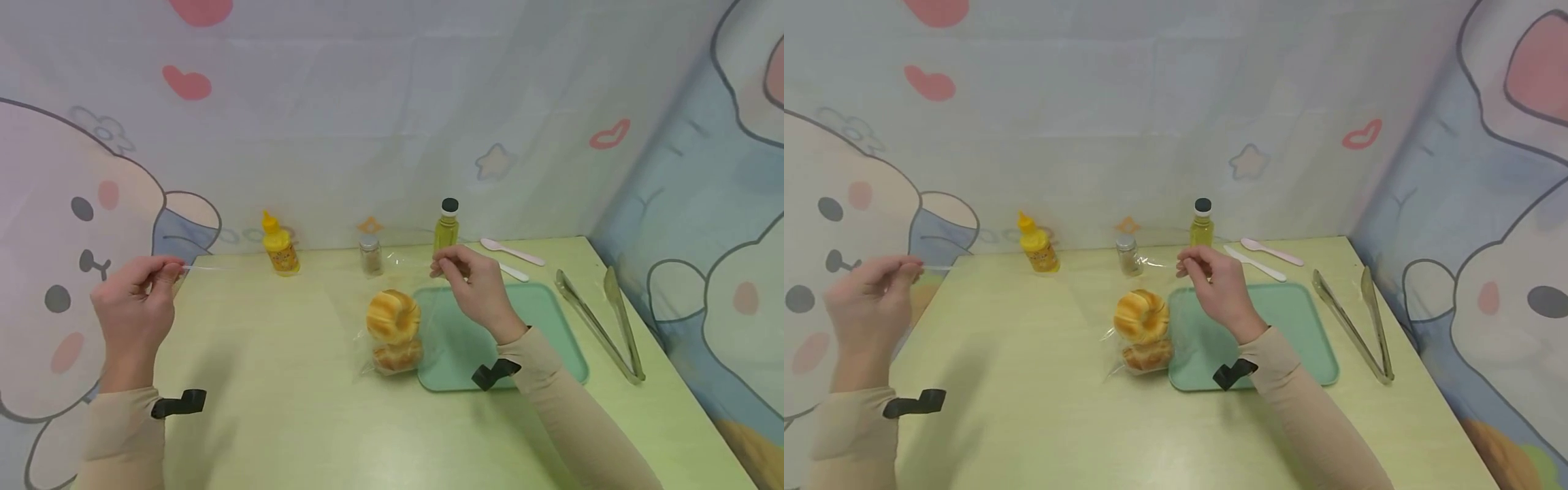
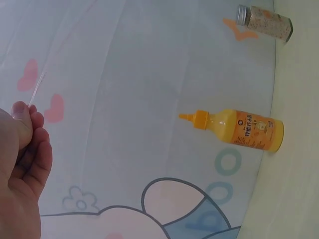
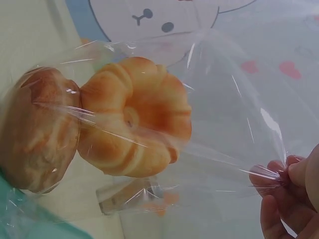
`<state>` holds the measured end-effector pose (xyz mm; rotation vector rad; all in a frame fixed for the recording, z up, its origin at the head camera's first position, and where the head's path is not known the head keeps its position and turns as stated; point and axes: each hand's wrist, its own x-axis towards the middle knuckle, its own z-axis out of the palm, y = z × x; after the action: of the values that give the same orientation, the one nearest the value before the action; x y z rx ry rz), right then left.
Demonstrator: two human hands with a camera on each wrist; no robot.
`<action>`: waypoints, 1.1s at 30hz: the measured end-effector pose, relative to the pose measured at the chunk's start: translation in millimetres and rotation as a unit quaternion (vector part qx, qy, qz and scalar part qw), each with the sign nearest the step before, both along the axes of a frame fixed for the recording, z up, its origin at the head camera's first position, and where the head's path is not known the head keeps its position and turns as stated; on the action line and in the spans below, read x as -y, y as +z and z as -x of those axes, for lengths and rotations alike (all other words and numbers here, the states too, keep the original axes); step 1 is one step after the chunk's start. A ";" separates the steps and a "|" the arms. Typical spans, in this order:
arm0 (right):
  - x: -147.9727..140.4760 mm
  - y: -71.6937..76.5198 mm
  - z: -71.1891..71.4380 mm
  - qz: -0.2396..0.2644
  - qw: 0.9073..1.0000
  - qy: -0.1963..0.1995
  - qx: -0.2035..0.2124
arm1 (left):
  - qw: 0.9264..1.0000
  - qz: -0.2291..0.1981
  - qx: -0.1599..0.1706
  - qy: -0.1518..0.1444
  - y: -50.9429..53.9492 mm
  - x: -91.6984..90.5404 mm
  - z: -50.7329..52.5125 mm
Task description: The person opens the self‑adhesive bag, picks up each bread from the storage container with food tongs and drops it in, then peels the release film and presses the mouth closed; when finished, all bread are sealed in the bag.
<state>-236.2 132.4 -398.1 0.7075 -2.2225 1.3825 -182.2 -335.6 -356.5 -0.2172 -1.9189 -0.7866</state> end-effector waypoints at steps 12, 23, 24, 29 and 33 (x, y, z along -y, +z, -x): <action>0.4 2.2 -4.7 -0.010 1.000 0.023 0.010 | 0.991 -0.026 0.132 0.018 -21.7 10.1 0.4; 4.5 6.4 -5.8 -0.016 0.999 0.033 0.002 | 0.952 0.070 0.296 -0.043 -78.1 -5.3 18.5; 4.4 6.4 -6.0 -0.016 0.999 0.032 0.004 | 0.955 0.073 0.283 -0.048 -81.1 -10.2 20.6; 4.2 5.1 -6.5 -0.005 0.999 0.035 0.017 | 0.975 0.064 0.195 -0.089 -82.0 -53.9 26.4; 5.2 4.7 -6.0 0.008 0.999 0.044 0.026 | 0.965 0.049 0.183 -0.181 -70.0 -105.1 23.1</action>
<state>-230.2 127.1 -393.4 0.7792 -2.2423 1.4755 -205.3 -230.5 -426.6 -0.5258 -2.3072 -1.0282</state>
